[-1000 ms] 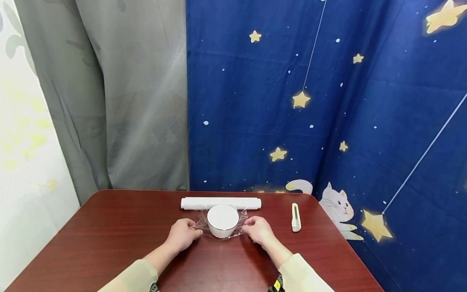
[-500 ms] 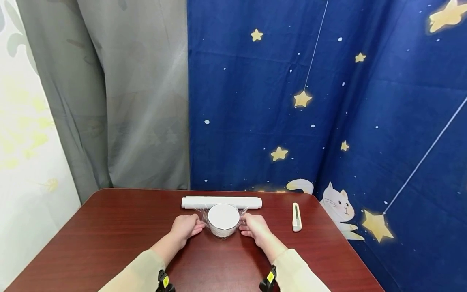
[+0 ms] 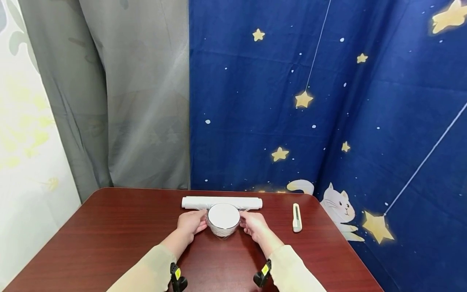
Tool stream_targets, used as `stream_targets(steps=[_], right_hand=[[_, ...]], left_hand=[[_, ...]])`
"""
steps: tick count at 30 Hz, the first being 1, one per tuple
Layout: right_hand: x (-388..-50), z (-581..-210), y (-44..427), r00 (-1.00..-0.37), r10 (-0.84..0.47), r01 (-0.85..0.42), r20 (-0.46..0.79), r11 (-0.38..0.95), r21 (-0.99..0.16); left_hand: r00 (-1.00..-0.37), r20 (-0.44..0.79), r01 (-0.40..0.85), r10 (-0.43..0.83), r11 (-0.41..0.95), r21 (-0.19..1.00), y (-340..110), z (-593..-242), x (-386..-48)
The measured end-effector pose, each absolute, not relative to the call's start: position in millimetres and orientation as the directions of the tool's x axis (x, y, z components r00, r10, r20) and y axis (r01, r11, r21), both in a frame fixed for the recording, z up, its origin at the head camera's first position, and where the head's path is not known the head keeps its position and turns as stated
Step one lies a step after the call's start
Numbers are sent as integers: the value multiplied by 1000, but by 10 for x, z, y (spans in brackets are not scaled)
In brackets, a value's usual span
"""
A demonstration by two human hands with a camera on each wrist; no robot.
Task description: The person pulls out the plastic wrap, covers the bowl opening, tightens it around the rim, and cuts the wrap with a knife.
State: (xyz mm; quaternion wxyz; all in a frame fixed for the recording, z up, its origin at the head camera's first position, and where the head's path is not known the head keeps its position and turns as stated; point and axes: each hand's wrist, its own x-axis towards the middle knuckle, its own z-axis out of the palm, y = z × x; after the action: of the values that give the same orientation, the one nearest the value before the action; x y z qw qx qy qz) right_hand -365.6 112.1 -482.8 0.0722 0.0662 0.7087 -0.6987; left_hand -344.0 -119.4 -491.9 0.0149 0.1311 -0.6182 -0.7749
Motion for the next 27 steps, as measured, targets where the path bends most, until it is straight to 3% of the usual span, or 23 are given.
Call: stream_targets(steps=[6,13,17,22,27], right_hand=[[-3694,-4820,1106,-984,-4,180,-180,-55,-982],[-3676,-4804,1105,-986,17,163,-165,-80,-983],[-3681,-4819,1089,-990,33,136,-139,-88,-987],[-3669,-4844,1102,-997,35,62,-63,-26,-998],[-3634,-4830,1131,-1000,0,-10,10,127,-992]], left_hand=[[-952,-180,-136,-249,-182,974,-1149,-4867,-3441],[-942,-89,-80,-324,-40,996,-1133,-4963,-3520],[-929,-62,-44,-365,-58,997,-1104,-4966,-3527],[-918,-37,-9,-395,-71,997,-1084,-4975,-3514],[-939,73,23,-336,148,989,-1085,-4958,-3440]])
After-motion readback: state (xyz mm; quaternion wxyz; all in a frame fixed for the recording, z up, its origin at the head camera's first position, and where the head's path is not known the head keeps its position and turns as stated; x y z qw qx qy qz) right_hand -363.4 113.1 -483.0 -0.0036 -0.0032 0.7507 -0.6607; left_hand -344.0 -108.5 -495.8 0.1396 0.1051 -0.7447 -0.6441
